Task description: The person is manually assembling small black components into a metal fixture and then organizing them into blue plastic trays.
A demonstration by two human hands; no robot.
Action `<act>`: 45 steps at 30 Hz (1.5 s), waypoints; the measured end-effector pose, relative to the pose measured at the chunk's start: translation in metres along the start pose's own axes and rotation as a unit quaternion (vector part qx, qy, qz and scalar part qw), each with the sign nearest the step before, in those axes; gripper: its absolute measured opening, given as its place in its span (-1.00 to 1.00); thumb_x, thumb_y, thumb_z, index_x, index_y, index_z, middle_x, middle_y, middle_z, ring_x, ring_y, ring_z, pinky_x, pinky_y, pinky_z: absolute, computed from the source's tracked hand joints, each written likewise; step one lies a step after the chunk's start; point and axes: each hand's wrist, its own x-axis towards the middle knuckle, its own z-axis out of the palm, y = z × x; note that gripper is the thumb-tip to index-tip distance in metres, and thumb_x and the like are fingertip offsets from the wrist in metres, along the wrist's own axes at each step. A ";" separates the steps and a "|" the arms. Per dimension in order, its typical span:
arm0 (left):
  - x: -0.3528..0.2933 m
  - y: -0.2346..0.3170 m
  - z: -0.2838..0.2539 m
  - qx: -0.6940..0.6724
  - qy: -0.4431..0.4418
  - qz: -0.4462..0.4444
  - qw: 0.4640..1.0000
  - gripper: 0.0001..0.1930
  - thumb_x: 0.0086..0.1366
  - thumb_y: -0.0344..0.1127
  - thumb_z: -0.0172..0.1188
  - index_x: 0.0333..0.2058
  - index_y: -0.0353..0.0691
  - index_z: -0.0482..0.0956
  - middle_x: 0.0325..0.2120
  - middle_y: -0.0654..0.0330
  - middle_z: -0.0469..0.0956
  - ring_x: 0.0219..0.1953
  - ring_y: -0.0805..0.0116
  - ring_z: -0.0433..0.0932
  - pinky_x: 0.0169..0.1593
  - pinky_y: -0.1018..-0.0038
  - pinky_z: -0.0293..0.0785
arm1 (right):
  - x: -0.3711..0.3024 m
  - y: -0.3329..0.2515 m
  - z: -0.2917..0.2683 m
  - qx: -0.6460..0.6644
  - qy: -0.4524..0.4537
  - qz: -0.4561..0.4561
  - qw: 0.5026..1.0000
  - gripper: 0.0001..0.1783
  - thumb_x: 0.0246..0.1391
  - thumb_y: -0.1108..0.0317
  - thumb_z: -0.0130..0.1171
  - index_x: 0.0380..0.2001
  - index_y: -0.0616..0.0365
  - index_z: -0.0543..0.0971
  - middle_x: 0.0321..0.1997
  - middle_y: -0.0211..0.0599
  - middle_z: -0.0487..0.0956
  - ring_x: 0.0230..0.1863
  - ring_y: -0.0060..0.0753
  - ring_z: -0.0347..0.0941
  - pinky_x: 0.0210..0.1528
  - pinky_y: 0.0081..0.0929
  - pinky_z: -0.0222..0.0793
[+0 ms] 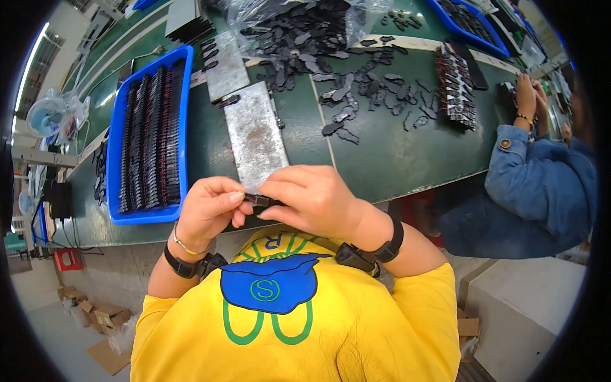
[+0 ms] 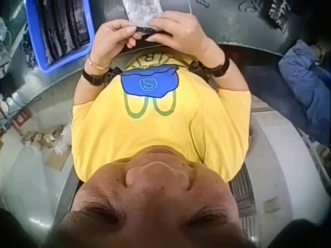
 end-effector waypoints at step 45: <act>-0.005 -0.007 -0.001 -0.012 0.063 0.020 0.998 -0.83 0.28 -0.40 0.17 -0.23 -0.39 0.58 -0.45 0.05 0.63 -0.52 0.45 0.59 -0.46 0.62 0.53 | -0.011 0.002 -0.025 0.041 0.012 0.356 0.934 -0.76 -0.23 0.60 0.25 -0.38 0.29 0.54 -0.39 -0.19 0.54 -0.48 -0.38 0.48 -0.39 -0.61 0.41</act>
